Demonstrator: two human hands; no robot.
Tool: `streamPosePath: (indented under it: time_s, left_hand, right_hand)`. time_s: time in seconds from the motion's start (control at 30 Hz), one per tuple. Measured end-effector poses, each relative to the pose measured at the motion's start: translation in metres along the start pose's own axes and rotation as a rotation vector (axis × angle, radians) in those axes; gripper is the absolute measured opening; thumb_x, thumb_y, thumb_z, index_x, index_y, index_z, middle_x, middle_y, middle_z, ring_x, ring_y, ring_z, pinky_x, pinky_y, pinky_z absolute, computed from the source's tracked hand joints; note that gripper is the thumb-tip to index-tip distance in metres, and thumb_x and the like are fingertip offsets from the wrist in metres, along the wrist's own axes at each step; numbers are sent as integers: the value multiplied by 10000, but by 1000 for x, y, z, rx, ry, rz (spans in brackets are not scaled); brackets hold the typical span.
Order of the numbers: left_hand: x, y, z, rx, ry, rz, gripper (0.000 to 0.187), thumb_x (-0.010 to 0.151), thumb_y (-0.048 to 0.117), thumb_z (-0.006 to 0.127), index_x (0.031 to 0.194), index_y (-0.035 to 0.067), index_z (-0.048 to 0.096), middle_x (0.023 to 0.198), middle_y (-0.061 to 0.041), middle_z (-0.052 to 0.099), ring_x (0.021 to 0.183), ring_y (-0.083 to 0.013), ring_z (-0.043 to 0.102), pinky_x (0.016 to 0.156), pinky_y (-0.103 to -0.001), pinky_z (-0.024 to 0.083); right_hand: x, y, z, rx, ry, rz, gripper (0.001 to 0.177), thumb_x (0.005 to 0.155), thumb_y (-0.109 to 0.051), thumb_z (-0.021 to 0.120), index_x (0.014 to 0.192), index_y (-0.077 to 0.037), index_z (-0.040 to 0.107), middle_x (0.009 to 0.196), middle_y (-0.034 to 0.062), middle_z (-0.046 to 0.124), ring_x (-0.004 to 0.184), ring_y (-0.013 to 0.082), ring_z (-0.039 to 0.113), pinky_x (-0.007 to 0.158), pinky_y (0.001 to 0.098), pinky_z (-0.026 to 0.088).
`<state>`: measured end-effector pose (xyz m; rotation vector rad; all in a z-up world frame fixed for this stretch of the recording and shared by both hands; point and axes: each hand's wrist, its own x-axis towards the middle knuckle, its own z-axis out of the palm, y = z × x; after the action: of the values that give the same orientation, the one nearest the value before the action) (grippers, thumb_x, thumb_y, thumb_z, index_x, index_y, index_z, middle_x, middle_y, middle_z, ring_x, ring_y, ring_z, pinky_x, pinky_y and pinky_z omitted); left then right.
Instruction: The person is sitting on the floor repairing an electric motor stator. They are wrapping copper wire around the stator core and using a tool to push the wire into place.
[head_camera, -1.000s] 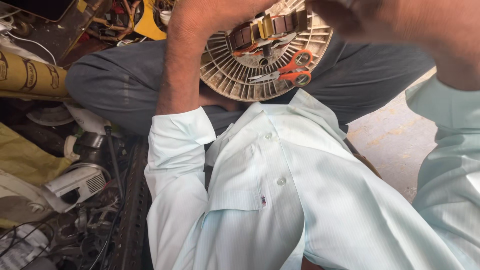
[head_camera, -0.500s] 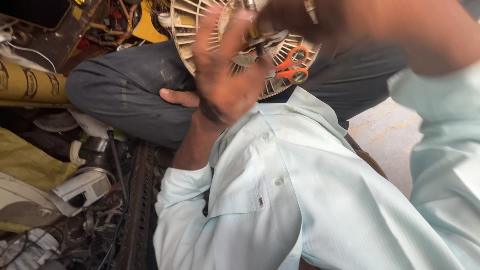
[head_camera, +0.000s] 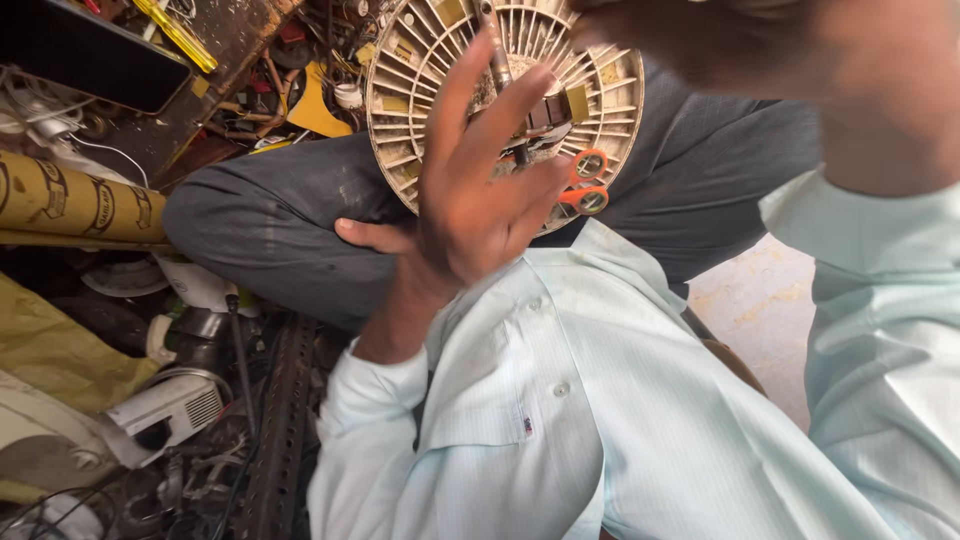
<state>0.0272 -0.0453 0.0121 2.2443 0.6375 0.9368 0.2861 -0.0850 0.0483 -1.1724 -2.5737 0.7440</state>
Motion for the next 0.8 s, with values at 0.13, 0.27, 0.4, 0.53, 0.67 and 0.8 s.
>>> streamPosePath:
  time_s: [0.13, 0.27, 0.4, 0.53, 0.67, 0.8]
  left_hand:
    - [-21, 0, 11, 443, 181, 45, 132, 841, 43, 828, 912, 55, 718, 1326, -148, 560, 1244, -386, 485, 1042, -501, 467]
    - [-6, -14, -6, -227, 120, -233, 124, 864, 17, 847, 901, 17, 729, 1060, -149, 619, 886, -234, 648, 756, -399, 573]
    - [54, -83, 16, -132, -282, -261, 162, 902, 143, 875, 943, 47, 751, 825, -80, 669, 731, -225, 643, 675, -377, 495]
    - [60, -97, -11, -199, -404, -181, 172, 912, 190, 855, 944, 58, 749, 837, -88, 684, 753, -225, 669, 683, -363, 507]
    - [-2, -42, -15, -237, -107, -182, 168, 910, 159, 829, 908, 42, 708, 812, -98, 646, 710, -223, 625, 648, -348, 481]
    - [-14, -3, -13, 119, -39, 24, 173, 908, 129, 802, 872, 27, 668, 788, -109, 609, 666, -221, 581, 614, -333, 455]
  right_hand:
    - [37, 49, 53, 80, 44, 243, 266, 733, -246, 717, 957, -113, 773, 938, 40, 706, 844, 253, 684, 737, 398, 559]
    - [13, 73, 54, 23, 108, 384, 258, 733, -245, 723, 949, -114, 774, 949, 44, 711, 844, 256, 688, 733, 400, 564]
    - [-6, 48, 25, -69, 20, 362, 250, 733, -244, 729, 941, -114, 776, 960, 48, 716, 844, 259, 692, 729, 402, 568]
    - [21, -30, 27, -131, -331, -2, 242, 732, -243, 735, 933, -115, 777, 971, 52, 722, 844, 262, 697, 724, 404, 573]
    - [17, -36, 6, 168, 63, -123, 135, 848, -137, 704, 966, -111, 762, 935, 66, 692, 902, 260, 689, 786, 416, 570]
    - [75, 62, 47, 188, 115, 205, 146, 1030, -125, 676, 1114, -27, 743, 880, 185, 701, 630, 324, 641, 572, 435, 516]
